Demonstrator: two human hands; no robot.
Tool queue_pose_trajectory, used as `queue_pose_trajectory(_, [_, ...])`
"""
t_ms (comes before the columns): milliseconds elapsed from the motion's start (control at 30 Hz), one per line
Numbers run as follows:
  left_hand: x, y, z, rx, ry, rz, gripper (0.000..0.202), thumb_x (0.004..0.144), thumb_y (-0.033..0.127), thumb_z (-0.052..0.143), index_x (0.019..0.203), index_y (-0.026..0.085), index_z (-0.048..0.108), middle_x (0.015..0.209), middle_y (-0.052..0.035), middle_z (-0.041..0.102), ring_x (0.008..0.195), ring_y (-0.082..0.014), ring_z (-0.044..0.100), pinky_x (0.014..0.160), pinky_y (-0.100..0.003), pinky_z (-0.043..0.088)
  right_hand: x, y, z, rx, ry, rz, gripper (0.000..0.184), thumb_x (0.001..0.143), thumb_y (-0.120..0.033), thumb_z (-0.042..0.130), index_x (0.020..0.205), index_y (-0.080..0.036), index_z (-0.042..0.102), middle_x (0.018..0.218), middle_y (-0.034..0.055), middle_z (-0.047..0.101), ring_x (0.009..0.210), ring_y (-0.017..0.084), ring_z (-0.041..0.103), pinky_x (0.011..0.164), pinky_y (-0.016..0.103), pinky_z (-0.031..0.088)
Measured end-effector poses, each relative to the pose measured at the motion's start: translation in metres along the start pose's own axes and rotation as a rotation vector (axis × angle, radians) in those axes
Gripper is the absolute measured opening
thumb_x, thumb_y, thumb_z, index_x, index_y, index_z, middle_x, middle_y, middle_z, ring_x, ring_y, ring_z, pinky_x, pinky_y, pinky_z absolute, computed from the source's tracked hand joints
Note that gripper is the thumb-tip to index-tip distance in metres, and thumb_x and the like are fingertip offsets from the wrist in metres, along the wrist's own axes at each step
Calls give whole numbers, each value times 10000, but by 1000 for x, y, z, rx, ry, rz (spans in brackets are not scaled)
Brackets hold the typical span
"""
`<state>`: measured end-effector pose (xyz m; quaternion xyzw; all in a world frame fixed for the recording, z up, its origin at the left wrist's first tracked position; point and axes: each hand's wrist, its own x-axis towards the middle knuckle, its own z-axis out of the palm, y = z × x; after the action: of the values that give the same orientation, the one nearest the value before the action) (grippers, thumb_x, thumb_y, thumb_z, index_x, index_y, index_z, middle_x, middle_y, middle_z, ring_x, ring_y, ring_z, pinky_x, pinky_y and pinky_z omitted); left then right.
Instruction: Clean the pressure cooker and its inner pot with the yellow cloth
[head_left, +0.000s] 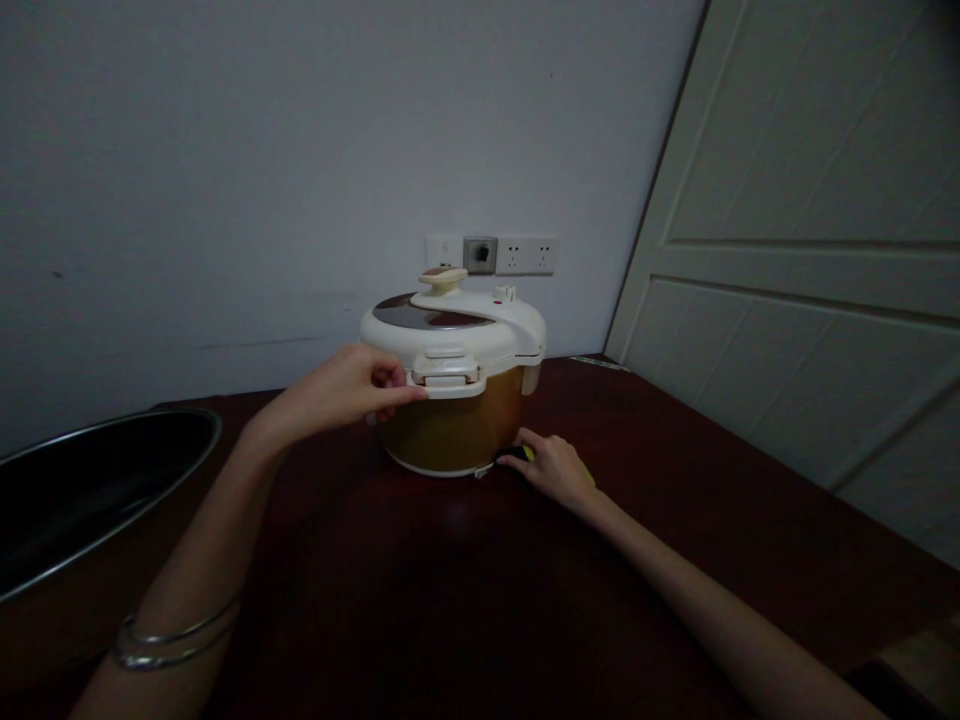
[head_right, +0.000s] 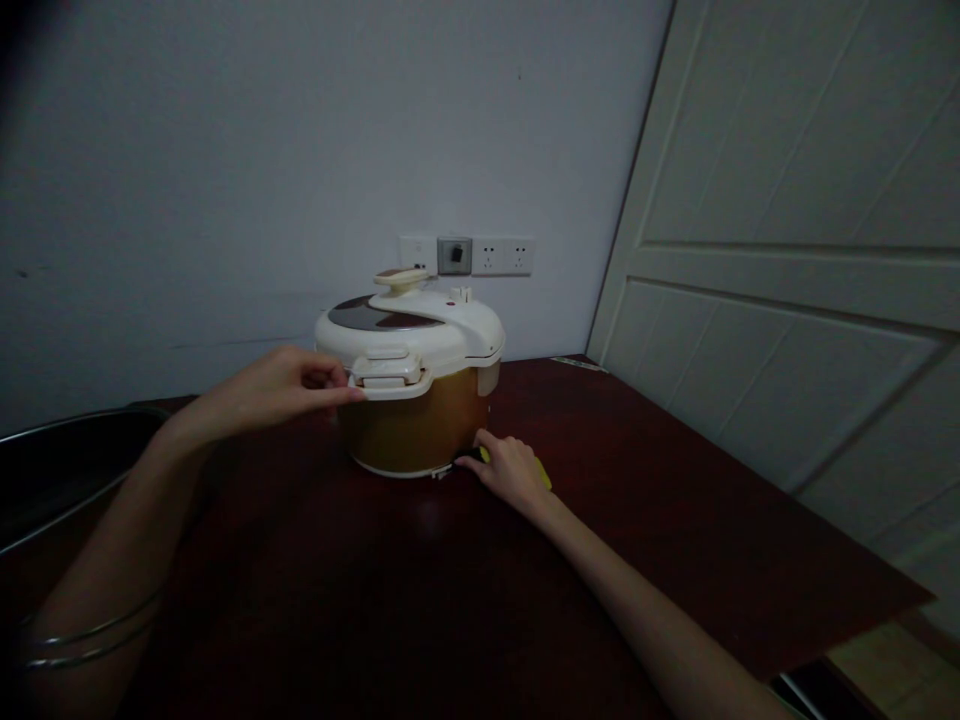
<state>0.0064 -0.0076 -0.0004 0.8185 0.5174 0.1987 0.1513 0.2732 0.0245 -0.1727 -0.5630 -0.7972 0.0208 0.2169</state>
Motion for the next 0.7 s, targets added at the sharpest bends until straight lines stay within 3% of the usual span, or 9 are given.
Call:
queue_pose_trajectory(233, [0,1,0,19,-6,6,336,755,469,572,624,162,610,540,19,568,491,-84,488,472,-192,309,-5,-30,10,-118,-15,-79,381,833,-601,494,947,-250,589,750,32,692,676,197,651,528,232,311])
queue_pose_trajectory(333, [0,2,0,27,-10,11,334,755,467,571,623,163,609,547,16,578,497,-87,494,474,-194,312,0,-15,6,-81,-14,-49,380,827,-606,499,933,-253,591,778,30,694,711,200,651,536,232,312])
queue_pose_trajectory(533, [0,1,0,-4,-12,-7,364,754,497,568,635,157,616,564,-2,596,515,-98,516,490,-202,337,14,56,-8,12,84,128,346,809,-565,543,862,-229,604,741,28,665,670,180,613,536,229,324])
queue_pose_trajectory(600, [0,0,0,-15,-21,-8,361,752,493,573,631,155,610,559,-4,593,510,-97,516,486,-202,337,13,57,-7,67,91,95,353,796,-576,554,836,-228,601,713,13,654,644,166,603,540,225,329])
queue_pose_trajectory(700, [0,-1,0,-24,-19,-3,342,750,473,577,626,156,601,556,-2,590,507,-97,516,482,-199,339,7,27,2,85,51,-48,375,787,-605,552,863,-240,601,720,5,661,646,162,610,552,225,329])
